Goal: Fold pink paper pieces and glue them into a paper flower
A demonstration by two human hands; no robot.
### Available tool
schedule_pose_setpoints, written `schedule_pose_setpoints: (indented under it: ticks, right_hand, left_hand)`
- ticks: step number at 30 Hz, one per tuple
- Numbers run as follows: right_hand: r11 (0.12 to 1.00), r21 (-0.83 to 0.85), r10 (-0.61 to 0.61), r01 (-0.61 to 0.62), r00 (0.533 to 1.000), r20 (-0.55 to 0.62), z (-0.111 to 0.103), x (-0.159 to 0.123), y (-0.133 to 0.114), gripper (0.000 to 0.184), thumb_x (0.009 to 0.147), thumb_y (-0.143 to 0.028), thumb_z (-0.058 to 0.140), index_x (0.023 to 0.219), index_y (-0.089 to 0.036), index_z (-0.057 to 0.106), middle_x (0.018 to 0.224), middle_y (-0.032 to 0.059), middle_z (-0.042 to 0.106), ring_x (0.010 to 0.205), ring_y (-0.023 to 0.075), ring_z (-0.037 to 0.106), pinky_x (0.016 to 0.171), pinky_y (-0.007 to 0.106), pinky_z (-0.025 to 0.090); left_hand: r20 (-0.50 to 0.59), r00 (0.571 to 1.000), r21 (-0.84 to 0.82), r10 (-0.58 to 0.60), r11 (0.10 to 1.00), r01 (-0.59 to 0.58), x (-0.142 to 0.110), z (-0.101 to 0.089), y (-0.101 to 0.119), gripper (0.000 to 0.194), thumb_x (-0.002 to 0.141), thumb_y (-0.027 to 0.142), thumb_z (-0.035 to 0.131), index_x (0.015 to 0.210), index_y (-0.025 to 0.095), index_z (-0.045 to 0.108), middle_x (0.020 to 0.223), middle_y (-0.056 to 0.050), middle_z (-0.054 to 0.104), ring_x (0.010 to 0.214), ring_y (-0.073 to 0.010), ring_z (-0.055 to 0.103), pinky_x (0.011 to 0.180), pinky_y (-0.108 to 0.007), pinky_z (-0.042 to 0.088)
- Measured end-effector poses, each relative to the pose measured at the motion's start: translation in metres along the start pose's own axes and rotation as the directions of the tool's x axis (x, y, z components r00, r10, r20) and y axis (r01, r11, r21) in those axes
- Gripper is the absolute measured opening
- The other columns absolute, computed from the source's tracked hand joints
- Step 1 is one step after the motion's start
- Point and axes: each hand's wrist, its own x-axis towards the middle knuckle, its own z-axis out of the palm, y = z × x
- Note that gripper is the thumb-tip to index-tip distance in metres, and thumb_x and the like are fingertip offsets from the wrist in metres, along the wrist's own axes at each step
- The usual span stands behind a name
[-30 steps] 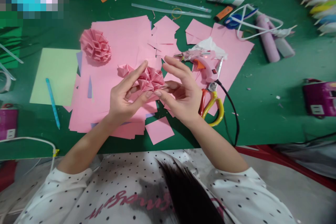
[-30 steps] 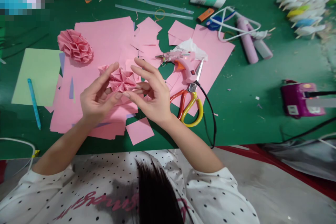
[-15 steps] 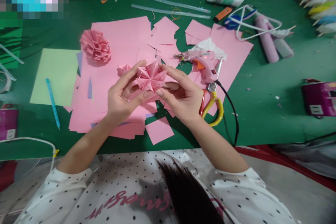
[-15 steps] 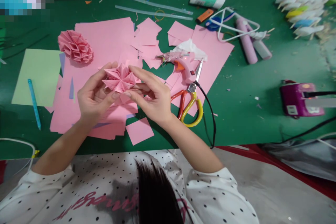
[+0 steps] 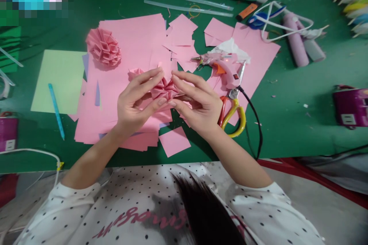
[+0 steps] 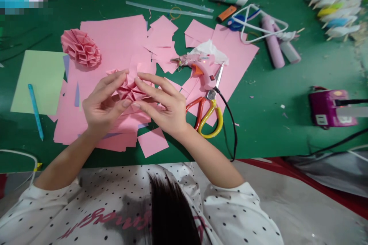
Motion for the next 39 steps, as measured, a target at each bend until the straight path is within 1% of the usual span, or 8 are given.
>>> schedule_pose_setpoints:
  ticks: [6, 11, 19, 23, 30, 34, 37, 39]
  right_hand:
    - [0.994, 0.074, -0.075, 0.077, 0.996, -0.039, 0.002, 0.002, -0.002, 0.049, 0.097, -0.031, 0.074, 0.145, -0.039, 0.066, 0.136, 0.0059, 0.073, 0.114, 0.0225, 0.076, 0.078, 0.036, 0.075]
    - [0.998, 0.034, -0.058, 0.060, 0.996, -0.060, 0.004, 0.002, -0.003, 0.041, 0.095, -0.038, 0.077, 0.135, -0.034, 0.072, 0.124, 0.0059, 0.074, 0.103, 0.0189, 0.076, 0.068, 0.029, 0.071]
    - [0.989, 0.147, 0.016, -0.004, 0.997, -0.081, 0.005, 0.005, -0.006, 0.022, 0.097, -0.039, 0.075, 0.117, -0.029, 0.077, 0.113, 0.0045, 0.077, 0.098, 0.0168, 0.075, 0.066, 0.028, 0.065]
    - [0.969, 0.241, 0.078, -0.059, 0.994, -0.072, 0.004, 0.009, -0.010, 0.010, 0.099, -0.028, 0.071, 0.105, -0.030, 0.079, 0.101, 0.0021, 0.078, 0.099, 0.0175, 0.075, 0.078, 0.034, 0.065]
    - [0.944, 0.290, 0.180, -0.158, 0.982, -0.052, 0.004, 0.007, -0.008, 0.005, 0.092, -0.034, 0.079, 0.096, -0.030, 0.079, 0.101, 0.0018, 0.071, 0.094, 0.0155, 0.070, 0.063, 0.027, 0.059]
    - [0.974, 0.204, 0.107, -0.095, 0.993, -0.048, 0.001, 0.008, -0.005, 0.014, 0.092, -0.035, 0.080, 0.106, -0.034, 0.080, 0.107, 0.0026, 0.071, 0.104, 0.0193, 0.071, 0.082, 0.037, 0.065]
    - [0.993, 0.117, 0.029, -0.025, 0.999, -0.026, -0.001, 0.009, -0.004, 0.018, 0.094, -0.035, 0.078, 0.111, -0.036, 0.080, 0.115, 0.0035, 0.074, 0.114, 0.0237, 0.072, 0.099, 0.049, 0.063]
    - [0.992, 0.127, 0.014, -0.012, 1.000, -0.018, -0.001, 0.009, -0.006, 0.018, 0.095, -0.031, 0.076, 0.111, -0.036, 0.081, 0.115, 0.0028, 0.077, 0.112, 0.0231, 0.074, 0.098, 0.048, 0.064]
  left_hand:
    - [-0.018, 0.995, 0.059, 0.101, 0.993, -0.100, 0.003, 0.000, -0.003, 0.046, 0.093, 0.043, 0.079, 0.138, 0.048, 0.069, 0.140, 0.000, 0.074, 0.131, -0.0249, 0.072, 0.109, -0.046, 0.067]
    - [-0.048, 0.991, 0.096, 0.127, 0.988, -0.122, 0.002, 0.002, -0.006, 0.040, 0.094, 0.043, 0.078, 0.133, 0.047, 0.073, 0.136, 0.001, 0.075, 0.123, -0.0238, 0.076, 0.106, -0.048, 0.068]
    - [0.014, 0.982, 0.083, 0.188, 0.979, -0.188, 0.004, 0.000, -0.005, 0.042, 0.100, 0.030, 0.072, 0.139, 0.045, 0.070, 0.135, 0.001, 0.076, 0.122, -0.0198, 0.076, 0.103, -0.038, 0.068]
    - [0.022, 0.983, 0.062, 0.181, 0.981, -0.182, 0.005, -0.001, -0.002, 0.040, 0.103, 0.029, 0.067, 0.140, 0.043, 0.070, 0.135, -0.001, 0.075, 0.124, -0.0196, 0.074, 0.103, -0.037, 0.067]
    - [-0.073, 0.997, -0.072, 0.005, 0.997, -0.010, 0.002, 0.006, 0.007, 0.029, 0.097, 0.035, 0.077, 0.126, 0.036, 0.075, 0.125, 0.000, 0.079, 0.111, -0.0186, 0.079, 0.093, -0.035, 0.069]
    - [-0.073, 0.997, -0.110, 0.012, 0.994, -0.020, 0.003, 0.006, 0.011, 0.010, 0.095, 0.032, 0.079, 0.105, 0.030, 0.077, 0.127, 0.000, 0.080, 0.118, -0.0233, 0.079, 0.094, -0.040, 0.070]
    - [-0.070, 0.997, -0.101, 0.030, 0.994, -0.037, 0.004, 0.005, 0.010, 0.011, 0.096, 0.028, 0.078, 0.106, 0.032, 0.079, 0.133, 0.000, 0.078, 0.121, -0.0246, 0.078, 0.096, -0.044, 0.070]
    - [-0.071, 0.996, -0.075, 0.050, 0.996, -0.055, 0.004, 0.004, 0.010, 0.015, 0.096, 0.027, 0.078, 0.110, 0.034, 0.080, 0.135, 0.001, 0.078, 0.121, -0.0242, 0.078, 0.099, -0.046, 0.069]
